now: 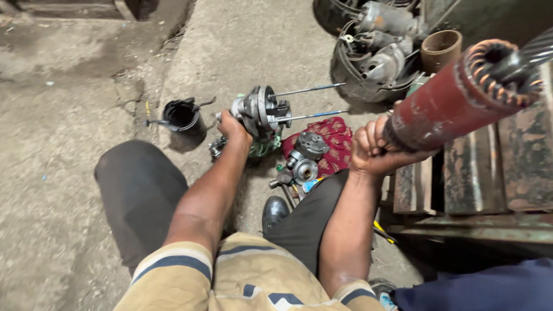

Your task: The person assembles a motor by fitting a rotor into a stator, attaching a metal housing, and applying lubricant to a bearing. The person handles the rotor, stator, housing, and a lubricant container while seated on the floor.

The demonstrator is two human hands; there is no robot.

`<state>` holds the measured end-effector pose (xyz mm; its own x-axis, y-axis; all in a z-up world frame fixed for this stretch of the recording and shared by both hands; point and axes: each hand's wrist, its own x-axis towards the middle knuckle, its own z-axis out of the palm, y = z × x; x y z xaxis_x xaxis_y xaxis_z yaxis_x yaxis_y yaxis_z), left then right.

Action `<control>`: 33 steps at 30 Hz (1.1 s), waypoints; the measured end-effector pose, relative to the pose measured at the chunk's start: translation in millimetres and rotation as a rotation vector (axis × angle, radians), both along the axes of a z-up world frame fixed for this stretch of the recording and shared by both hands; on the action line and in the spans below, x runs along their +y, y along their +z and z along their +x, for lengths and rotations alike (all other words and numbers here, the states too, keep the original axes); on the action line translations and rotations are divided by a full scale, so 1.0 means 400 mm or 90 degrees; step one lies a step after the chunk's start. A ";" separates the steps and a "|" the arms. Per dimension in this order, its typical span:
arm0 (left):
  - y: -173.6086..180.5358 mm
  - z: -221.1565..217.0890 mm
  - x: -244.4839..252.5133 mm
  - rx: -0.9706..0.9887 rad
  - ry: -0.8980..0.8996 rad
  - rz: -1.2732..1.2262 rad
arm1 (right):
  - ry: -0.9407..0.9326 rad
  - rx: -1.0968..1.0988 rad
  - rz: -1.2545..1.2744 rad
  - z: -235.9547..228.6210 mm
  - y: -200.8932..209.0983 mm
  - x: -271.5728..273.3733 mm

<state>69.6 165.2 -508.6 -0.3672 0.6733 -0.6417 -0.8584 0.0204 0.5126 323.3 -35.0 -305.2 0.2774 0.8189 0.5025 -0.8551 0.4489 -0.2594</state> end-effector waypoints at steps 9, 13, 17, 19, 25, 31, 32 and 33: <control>-0.122 0.052 -0.003 0.027 -0.029 -0.043 | -0.002 -0.021 -0.059 0.026 -0.050 0.011; -0.172 -0.031 0.027 0.114 -0.156 -0.081 | 0.019 -0.084 -0.032 -0.003 -0.059 0.036; -0.200 -0.112 0.033 0.226 -0.388 -0.132 | -0.017 -0.047 -0.113 -0.043 -0.060 0.048; -0.207 -0.143 0.033 0.220 -0.465 -0.096 | 0.018 -0.072 -0.083 -0.062 -0.059 0.055; -0.096 -0.175 -0.010 0.291 -0.464 -0.119 | 0.042 -0.088 -0.137 -0.111 -0.063 0.063; 0.422 -0.081 -0.128 0.505 -0.461 0.463 | 0.120 -0.178 -0.087 -0.129 -0.078 0.050; 0.500 -0.069 -0.163 0.497 -0.489 0.575 | 0.104 -0.178 -0.127 -0.145 -0.092 0.049; 0.559 -0.070 -0.209 0.491 -0.514 0.680 | 0.088 -0.178 -0.168 -0.161 -0.101 0.065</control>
<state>41.8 81.5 -285.2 0.3039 0.8557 0.4188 -0.3290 -0.3182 0.8891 259.0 -9.0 -345.7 0.0374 0.9496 0.3112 -0.7828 0.2214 -0.5816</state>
